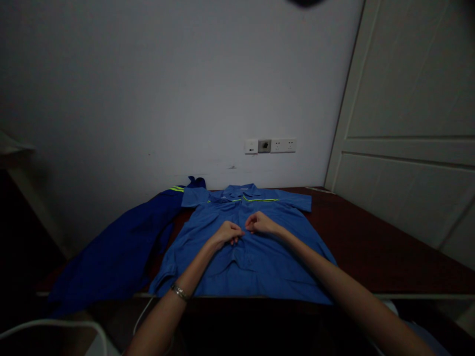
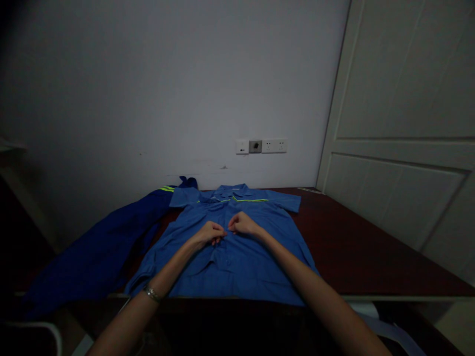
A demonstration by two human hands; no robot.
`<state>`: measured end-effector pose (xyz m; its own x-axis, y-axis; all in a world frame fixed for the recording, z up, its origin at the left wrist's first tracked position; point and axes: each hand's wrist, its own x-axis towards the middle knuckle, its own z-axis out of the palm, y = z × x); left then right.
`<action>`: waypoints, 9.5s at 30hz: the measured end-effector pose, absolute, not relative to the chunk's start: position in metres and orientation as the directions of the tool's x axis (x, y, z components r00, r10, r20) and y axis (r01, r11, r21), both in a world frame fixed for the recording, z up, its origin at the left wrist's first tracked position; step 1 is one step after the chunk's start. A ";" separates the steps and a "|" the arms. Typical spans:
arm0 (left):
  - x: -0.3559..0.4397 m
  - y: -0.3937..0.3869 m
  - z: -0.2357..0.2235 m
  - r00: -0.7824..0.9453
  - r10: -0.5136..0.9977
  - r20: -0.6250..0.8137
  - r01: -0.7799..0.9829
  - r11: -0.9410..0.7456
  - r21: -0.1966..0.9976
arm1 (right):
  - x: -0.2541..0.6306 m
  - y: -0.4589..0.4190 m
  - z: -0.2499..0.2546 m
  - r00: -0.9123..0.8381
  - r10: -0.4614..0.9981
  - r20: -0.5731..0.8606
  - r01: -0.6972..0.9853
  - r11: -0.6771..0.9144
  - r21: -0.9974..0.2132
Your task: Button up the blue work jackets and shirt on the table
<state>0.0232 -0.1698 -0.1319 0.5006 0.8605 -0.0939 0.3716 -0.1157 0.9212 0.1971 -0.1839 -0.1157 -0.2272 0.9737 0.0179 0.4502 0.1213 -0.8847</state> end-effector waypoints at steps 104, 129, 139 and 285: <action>0.038 -0.181 -0.143 0.376 0.920 0.105 0.219 -0.199 0.955 | 0.189 -0.220 -0.120 -0.001 0.947 0.321 0.649 0.245 -0.720; 0.014 -0.178 -0.138 0.315 0.945 0.084 0.040 -0.102 0.994 | 0.216 -0.208 -0.122 0.087 0.968 0.235 0.407 0.181 -0.896; 0.013 -0.222 -0.132 0.609 0.783 0.126 0.350 -0.407 0.844 | 0.204 -0.209 -0.113 0.059 0.924 0.379 0.521 0.295 -0.801; -0.023 -0.157 -0.045 -0.118 0.966 0.232 -0.189 -0.251 0.949 | 0.261 -0.224 -0.043 -0.068 0.879 0.471 0.806 0.327 -0.494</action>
<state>-0.0235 -0.1572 -0.0450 -0.1182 0.9656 0.2316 -0.1890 -0.2508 0.9494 0.2613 -0.2238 -0.0427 -0.0677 0.8794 0.4713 0.8056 0.3269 -0.4941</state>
